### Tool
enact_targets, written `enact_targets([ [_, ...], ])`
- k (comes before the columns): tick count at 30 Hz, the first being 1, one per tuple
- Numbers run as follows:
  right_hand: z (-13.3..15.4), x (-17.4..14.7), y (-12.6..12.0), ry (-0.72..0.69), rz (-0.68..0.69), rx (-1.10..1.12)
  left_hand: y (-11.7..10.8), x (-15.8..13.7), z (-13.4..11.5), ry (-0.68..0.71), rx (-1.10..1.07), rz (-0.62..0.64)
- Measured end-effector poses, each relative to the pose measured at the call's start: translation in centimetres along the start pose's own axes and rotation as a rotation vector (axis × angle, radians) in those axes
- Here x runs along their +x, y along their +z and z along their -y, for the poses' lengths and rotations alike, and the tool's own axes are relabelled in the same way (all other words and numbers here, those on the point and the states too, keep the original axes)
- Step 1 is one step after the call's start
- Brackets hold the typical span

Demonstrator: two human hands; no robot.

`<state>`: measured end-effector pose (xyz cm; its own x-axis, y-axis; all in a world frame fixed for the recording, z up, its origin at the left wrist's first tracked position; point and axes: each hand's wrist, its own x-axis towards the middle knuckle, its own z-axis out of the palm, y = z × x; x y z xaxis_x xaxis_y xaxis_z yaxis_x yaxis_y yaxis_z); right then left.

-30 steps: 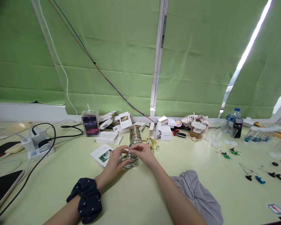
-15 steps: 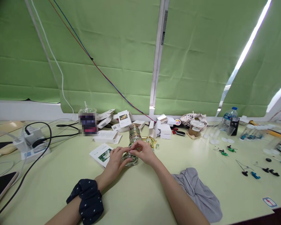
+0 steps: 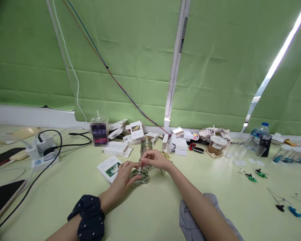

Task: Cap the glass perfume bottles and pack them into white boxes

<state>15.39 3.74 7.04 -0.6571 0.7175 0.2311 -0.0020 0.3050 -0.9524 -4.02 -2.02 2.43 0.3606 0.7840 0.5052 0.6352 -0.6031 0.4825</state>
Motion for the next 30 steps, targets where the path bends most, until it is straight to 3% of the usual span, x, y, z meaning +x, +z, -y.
enact_targets([
  [6,-0.3,-0.1,1.4,-0.008,-0.416,0.158,0.1,0.2,0.2,0.007,-0.007,0.002],
  [8,-0.1,-0.2,1.6,0.017,-0.469,0.165,0.2,0.2,0.2,0.01,-0.016,0.0],
  [15,0.7,-1.3,1.9,0.005,-0.171,-0.055,0.4,0.3,0.2,0.0,-0.18,0.023],
  [19,0.5,-1.2,2.5,-0.08,-0.217,-0.151,0.4,0.3,0.1,0.004,-0.232,0.022],
  [30,-0.2,-1.0,2.8,-0.114,-0.241,-0.189,0.5,0.1,0.0,-0.006,-0.214,0.002],
])
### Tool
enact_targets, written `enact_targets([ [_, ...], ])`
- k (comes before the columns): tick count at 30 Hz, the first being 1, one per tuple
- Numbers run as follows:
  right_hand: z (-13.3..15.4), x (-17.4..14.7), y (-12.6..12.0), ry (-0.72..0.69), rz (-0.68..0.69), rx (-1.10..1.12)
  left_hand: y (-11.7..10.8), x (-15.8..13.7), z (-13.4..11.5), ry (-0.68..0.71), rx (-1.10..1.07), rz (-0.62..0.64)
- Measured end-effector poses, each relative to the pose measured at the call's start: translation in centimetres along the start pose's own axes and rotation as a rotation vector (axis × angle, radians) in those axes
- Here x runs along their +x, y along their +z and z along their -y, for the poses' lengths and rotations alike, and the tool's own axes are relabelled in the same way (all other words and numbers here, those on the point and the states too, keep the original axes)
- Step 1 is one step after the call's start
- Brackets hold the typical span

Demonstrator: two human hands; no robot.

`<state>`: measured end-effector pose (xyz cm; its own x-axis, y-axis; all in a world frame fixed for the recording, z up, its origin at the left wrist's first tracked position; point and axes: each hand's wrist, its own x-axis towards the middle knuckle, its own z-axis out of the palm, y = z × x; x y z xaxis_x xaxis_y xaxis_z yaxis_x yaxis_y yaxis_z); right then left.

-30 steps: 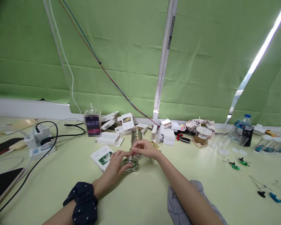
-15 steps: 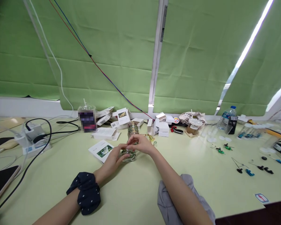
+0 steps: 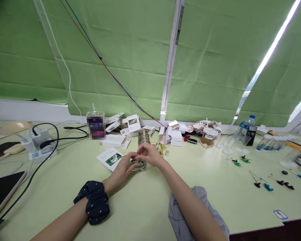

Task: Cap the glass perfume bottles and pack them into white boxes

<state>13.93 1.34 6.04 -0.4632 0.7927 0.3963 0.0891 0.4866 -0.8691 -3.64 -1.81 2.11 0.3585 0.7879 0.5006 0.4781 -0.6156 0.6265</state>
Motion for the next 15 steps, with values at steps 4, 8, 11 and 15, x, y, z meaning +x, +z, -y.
enact_targets([
  [4,0.1,-0.1,-0.1,0.006,0.035,0.023,0.0,0.0,0.0,-0.004,-0.001,-0.001],
  [8,0.2,-0.1,0.0,-0.001,0.041,0.023,0.0,0.1,0.0,-0.005,-0.001,0.007],
  [11,0.5,0.0,-0.6,0.01,0.026,-0.006,0.0,0.1,0.0,-0.011,0.008,0.007],
  [15,1.5,-0.4,-3.6,0.045,-0.113,-0.324,-0.1,0.0,-0.2,-0.037,0.022,-0.005],
])
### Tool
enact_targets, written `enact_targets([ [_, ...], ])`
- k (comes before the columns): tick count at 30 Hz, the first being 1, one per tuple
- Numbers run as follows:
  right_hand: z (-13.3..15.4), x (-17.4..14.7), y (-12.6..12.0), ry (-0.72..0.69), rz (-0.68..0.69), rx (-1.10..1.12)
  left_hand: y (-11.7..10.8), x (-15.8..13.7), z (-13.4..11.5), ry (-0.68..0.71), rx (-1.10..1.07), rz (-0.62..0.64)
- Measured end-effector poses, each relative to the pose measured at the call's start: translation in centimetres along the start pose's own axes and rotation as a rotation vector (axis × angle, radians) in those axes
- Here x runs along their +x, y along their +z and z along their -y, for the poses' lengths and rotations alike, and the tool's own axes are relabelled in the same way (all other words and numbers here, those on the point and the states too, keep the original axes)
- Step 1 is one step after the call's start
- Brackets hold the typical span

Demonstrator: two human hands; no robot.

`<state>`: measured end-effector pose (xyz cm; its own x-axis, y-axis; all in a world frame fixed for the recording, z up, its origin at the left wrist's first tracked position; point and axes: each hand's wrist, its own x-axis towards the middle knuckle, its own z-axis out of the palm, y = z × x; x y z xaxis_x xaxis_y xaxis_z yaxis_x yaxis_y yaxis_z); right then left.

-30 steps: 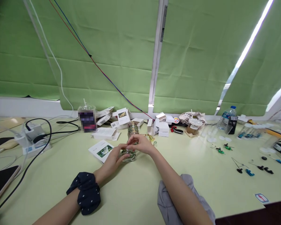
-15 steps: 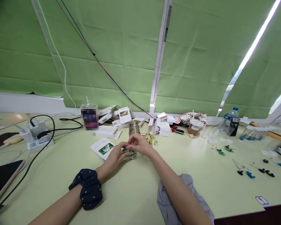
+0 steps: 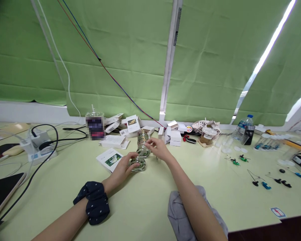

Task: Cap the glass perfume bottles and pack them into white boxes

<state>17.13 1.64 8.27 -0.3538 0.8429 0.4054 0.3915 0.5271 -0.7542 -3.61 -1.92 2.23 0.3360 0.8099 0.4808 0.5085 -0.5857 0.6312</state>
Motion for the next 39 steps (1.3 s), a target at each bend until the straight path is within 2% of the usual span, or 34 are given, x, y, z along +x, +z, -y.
enact_targets([
  [3,-0.1,-0.5,-2.3,0.12,0.072,-0.431,0.0,-0.1,-0.1,-0.014,0.006,-0.001],
  [6,-0.3,-1.1,-2.6,0.312,0.199,-0.658,0.0,-0.1,0.0,-0.024,0.004,-0.005],
  [9,-0.4,-1.4,-1.6,0.392,0.276,-0.681,0.0,-0.2,0.1,-0.023,-0.001,-0.02],
  [15,-0.4,-1.4,-0.8,0.358,0.273,-0.676,0.0,-0.2,0.0,-0.025,0.007,-0.011],
  [18,-0.4,-1.2,-1.0,0.271,0.208,-0.581,-0.1,-0.2,-0.2,-0.028,0.002,-0.011],
  [23,0.6,-0.9,-0.4,0.107,0.093,0.135,0.0,-0.2,-0.1,-0.032,-0.036,-0.005],
  [25,0.9,-0.8,-0.1,0.079,0.103,0.303,0.0,-0.2,-0.1,-0.031,-0.051,-0.004],
  [27,1.0,-0.8,0.3,0.076,0.14,0.33,0.1,-0.1,-0.1,-0.024,-0.059,-0.008],
  [30,0.6,-0.9,0.8,0.065,0.192,0.227,0.0,-0.1,-0.2,-0.001,-0.075,-0.006],
  [34,-0.1,-0.9,1.8,-0.008,0.178,0.099,-0.2,0.0,-0.5,0.028,-0.105,0.004],
  [39,-0.1,-0.8,2.7,-0.052,0.188,0.073,-0.2,0.0,-0.7,0.028,-0.132,0.004],
])
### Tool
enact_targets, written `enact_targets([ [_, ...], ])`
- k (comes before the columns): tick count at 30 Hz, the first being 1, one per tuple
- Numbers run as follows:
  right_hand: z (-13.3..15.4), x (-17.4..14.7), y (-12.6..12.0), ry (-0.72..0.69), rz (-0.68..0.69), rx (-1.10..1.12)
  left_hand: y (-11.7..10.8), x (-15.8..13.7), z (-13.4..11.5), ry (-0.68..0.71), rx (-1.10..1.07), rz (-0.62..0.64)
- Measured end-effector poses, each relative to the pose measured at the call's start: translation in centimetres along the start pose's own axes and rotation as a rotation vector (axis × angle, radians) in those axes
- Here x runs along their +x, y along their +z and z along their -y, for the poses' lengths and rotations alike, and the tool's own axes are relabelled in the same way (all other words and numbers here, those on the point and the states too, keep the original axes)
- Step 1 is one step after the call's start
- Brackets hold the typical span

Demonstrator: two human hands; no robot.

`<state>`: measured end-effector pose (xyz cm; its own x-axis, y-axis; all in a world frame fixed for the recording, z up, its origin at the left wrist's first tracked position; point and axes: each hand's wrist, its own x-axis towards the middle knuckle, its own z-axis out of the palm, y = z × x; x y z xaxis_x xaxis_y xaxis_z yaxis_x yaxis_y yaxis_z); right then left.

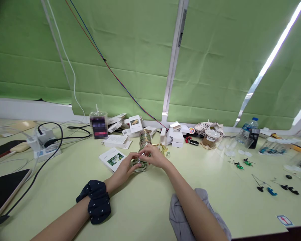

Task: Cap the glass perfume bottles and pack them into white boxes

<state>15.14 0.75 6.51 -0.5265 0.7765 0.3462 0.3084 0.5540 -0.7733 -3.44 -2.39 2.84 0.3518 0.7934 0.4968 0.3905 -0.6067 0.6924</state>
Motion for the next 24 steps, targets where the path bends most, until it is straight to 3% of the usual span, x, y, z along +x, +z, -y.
enact_targets([
  [12,0.21,0.4,-0.14,-0.059,0.028,-0.054,0.04,0.08,-0.17,-0.024,0.01,0.013],
  [24,-0.59,0.29,0.17,-0.037,0.025,0.115,0.32,-0.09,0.55,-0.002,0.033,-0.018],
])
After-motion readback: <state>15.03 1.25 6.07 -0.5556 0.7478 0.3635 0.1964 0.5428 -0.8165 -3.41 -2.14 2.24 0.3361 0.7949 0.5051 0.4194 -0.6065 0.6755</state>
